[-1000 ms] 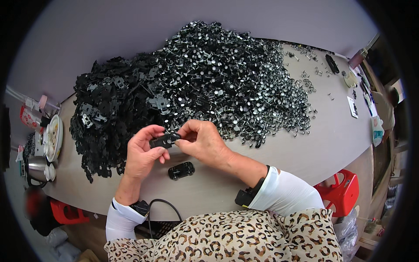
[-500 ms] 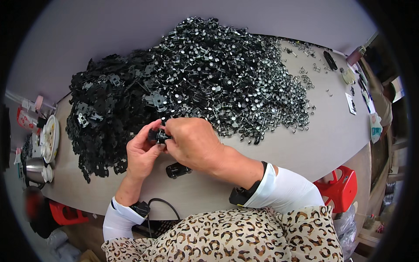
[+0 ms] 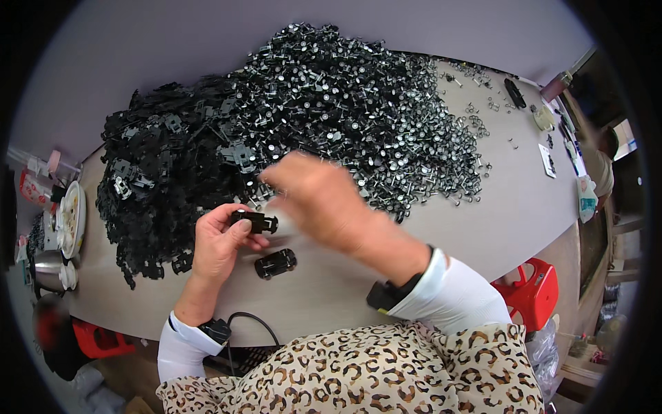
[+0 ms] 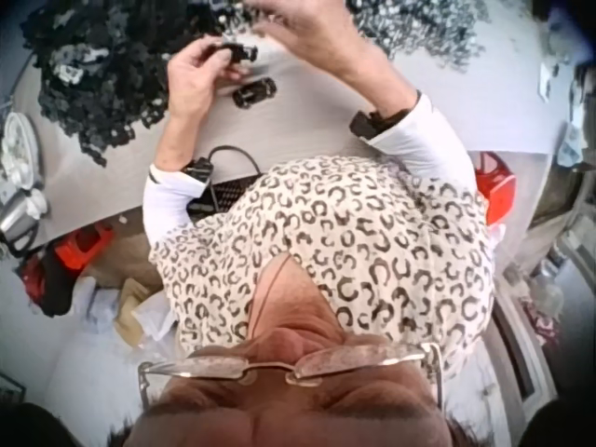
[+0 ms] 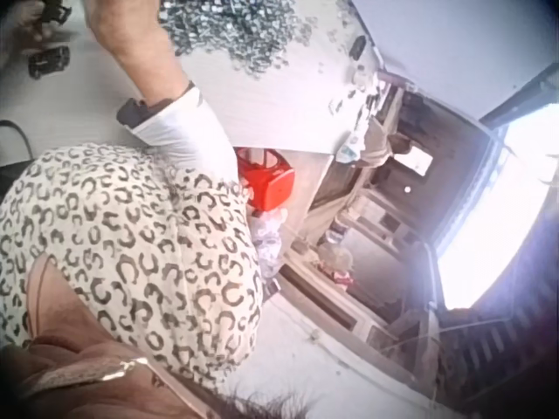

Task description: Manually assemble small black plastic components from a pile on a table.

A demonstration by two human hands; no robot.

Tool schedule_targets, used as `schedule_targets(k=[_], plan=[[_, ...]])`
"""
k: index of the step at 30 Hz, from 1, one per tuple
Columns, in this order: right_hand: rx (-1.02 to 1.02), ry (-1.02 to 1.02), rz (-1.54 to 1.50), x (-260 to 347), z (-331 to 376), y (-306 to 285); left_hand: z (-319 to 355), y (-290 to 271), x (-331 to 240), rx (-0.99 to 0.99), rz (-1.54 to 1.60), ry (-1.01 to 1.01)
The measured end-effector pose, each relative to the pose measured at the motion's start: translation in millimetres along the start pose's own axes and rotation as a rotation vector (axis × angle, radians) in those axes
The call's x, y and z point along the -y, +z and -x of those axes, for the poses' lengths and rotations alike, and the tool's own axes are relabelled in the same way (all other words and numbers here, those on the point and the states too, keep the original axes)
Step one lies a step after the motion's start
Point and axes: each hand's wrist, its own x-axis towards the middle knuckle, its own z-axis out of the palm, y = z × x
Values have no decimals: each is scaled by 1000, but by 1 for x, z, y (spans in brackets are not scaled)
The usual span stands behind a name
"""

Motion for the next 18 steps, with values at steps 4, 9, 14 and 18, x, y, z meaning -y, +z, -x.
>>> schedule_targets(k=[4, 9, 14, 18], plan=[[66, 155, 210, -20, 14, -36, -6, -6, 2, -83, -3, 34], [296, 223, 295, -16, 42, -35, -6, -2, 0, -91, 97, 40], [416, 255, 350, -16, 68, -38, -6, -2, 2, -36, 86, 24], [363, 209, 350, -13, 65, -33, -6, 1, -1, 9, 148, -69]])
